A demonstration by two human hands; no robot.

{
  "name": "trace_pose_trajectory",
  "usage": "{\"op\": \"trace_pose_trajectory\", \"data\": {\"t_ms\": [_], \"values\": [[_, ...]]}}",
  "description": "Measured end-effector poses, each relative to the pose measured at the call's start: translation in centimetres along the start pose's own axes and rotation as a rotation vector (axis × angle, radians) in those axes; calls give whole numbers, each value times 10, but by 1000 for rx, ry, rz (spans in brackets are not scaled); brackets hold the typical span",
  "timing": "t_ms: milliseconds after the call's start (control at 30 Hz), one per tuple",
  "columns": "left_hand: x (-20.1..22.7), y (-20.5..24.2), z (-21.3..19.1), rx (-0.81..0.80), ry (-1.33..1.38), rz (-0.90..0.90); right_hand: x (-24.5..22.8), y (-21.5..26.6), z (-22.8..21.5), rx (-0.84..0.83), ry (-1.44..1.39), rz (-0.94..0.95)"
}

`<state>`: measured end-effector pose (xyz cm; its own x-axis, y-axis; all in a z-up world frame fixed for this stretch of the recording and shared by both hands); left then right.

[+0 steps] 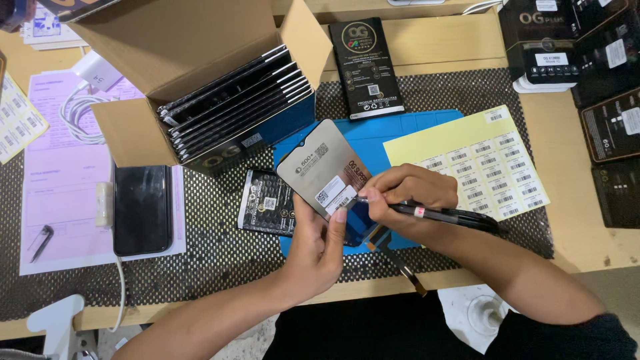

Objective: The person repeatedly picks up packaged electronic items, writes on them with a pen, and places them into a cardboard box. The person also removes items from plastic sleeves and applies labels from a sheet to the packages.

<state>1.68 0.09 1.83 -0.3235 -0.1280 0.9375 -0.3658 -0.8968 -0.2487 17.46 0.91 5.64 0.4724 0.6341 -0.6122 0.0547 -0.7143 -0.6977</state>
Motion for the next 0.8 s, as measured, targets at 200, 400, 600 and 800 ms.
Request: {"op": "trace_pose_trajectory", "data": {"t_ms": [200, 400, 600, 800], "values": [[0, 2, 1, 4, -9, -5, -1, 0, -4, -17, -108, 21], [0, 2, 0, 10, -12, 7, -4, -1, -3, 12, -49, -33], [-3, 4, 0, -1, -6, -28, -5, 0, -3, 18, 9, -11], [0, 6, 3, -19, 62, -1, -6, 2, -5, 33, -31, -17]]}}
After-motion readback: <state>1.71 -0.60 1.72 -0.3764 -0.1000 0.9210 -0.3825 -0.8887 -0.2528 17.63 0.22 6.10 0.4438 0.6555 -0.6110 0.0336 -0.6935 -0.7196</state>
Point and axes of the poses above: each hand's wrist, its own y-axis away from the middle knuckle, its own z-axis out of the palm, x = y × z, the point moved 3 cm from there along -y, towards the middle knuckle
